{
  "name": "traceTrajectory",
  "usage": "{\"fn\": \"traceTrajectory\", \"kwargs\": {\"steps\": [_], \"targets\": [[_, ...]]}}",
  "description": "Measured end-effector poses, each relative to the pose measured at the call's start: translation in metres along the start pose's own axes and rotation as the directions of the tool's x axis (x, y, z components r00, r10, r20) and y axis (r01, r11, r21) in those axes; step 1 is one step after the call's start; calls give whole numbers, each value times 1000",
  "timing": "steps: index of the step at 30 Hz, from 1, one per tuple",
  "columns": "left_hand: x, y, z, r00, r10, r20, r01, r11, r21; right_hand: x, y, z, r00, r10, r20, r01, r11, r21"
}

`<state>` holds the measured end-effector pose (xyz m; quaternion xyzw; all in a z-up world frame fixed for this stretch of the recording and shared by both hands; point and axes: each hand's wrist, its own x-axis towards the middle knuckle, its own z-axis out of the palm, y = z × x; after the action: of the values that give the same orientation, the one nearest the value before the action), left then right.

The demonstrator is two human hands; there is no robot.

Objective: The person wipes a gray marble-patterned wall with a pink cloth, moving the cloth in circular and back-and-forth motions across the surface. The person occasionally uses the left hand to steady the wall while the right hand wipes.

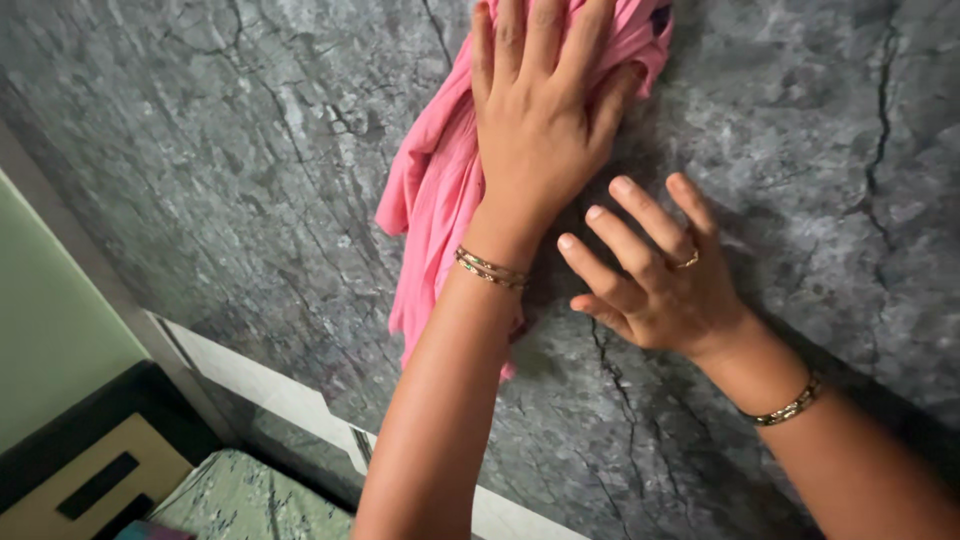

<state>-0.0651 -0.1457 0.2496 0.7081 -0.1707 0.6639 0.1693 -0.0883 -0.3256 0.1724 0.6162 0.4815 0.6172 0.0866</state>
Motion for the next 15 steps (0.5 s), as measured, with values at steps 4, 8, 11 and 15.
{"fn": "traceTrajectory", "kwargs": {"steps": [4, 8, 11, 15], "targets": [[-23, 0, 1, 992, 126, 28, -124, 989, -79, -3, -2, -1, 999, -3, -37, 2, 1000, -30], [-80, -11, -6, 984, 156, 86, -150, 986, -66, -5, -2, -2, 999, -31, -35, 30, 999, -43], [-95, -26, -9, 992, 106, 63, -100, 991, -94, -8, 5, -9, 1000, -2, 18, 3, 998, -61], [-82, -27, -4, 1000, -23, 17, 23, 999, -39, -16, 38, -35, 989, 71, 133, -42, 976, -212]]}}
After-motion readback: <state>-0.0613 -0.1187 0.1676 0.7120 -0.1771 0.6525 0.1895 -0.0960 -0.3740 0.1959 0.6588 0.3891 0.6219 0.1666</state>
